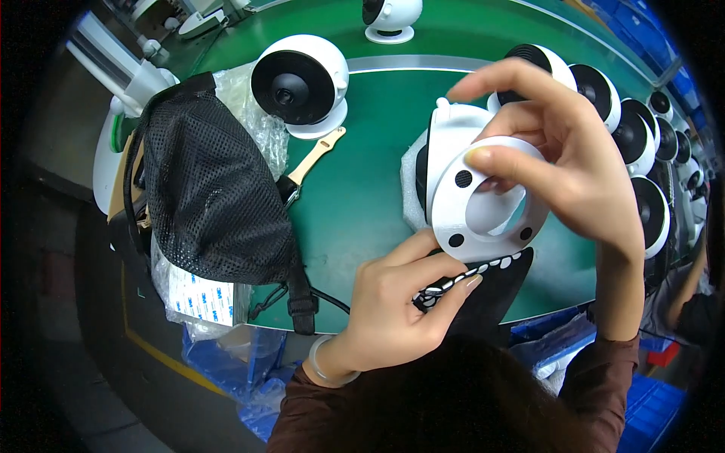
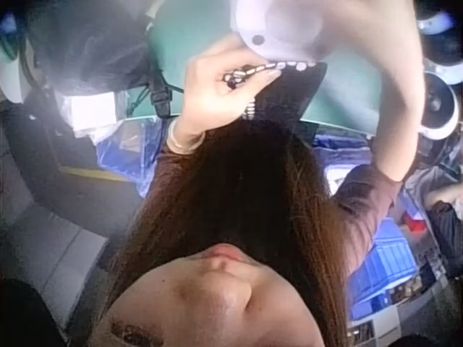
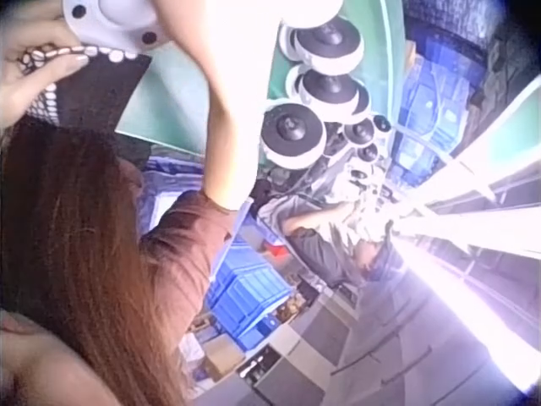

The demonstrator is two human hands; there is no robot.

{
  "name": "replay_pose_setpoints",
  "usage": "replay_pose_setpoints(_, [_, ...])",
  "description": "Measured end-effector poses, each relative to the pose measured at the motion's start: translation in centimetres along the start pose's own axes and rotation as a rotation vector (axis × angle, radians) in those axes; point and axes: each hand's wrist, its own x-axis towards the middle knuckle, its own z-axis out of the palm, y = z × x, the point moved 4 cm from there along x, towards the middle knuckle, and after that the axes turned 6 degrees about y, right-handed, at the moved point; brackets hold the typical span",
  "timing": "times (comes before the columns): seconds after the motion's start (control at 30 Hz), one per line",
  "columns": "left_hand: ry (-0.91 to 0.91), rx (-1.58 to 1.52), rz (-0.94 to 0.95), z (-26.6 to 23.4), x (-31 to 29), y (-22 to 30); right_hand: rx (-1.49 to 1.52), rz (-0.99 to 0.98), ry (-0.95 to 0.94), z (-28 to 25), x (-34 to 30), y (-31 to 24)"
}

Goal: Applying adhesive pads to the base of security camera units on a factory assembly line.

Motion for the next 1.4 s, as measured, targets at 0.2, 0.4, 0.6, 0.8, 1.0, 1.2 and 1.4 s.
replay_pose_setpoints(0.2, [0.037, -0.060, -0.011, -1.5, -0.3, 0.4, -0.234, 0.116, -0.438, 0.6, 3.1, -1.1])
replay_pose_setpoints(0.4, [0.210, -0.187, -0.139, -4.9, -2.9, -2.8, -0.186, -0.023, -0.164, -3.6, 12.0, -2.0])
replay_pose_setpoints(0.6, [-0.001, -0.232, -0.183, -3.4, -3.8, -3.2, -1.055, -0.488, 0.200, 0.9, 20.6, -3.1])
replay_pose_setpoints(0.8, [-0.031, -0.133, -0.224, -3.6, -5.3, -4.1, -0.885, -0.777, 0.361, 7.8, 26.9, 7.6])
replay_pose_setpoints(1.0, [0.014, -0.179, -0.134, -3.5, -4.9, -3.7, -0.977, -0.468, 0.009, 5.9, 26.5, 15.0])
replay_pose_setpoints(1.2, [0.003, -0.169, -0.100, -3.4, -4.8, -3.6, -0.941, -0.284, -0.030, 4.9, 24.5, 17.3])
replay_pose_setpoints(1.4, [-0.086, -0.059, -0.207, -3.5, -4.5, -3.5, -0.927, -0.177, 0.462, 0.8, 24.3, 9.6])
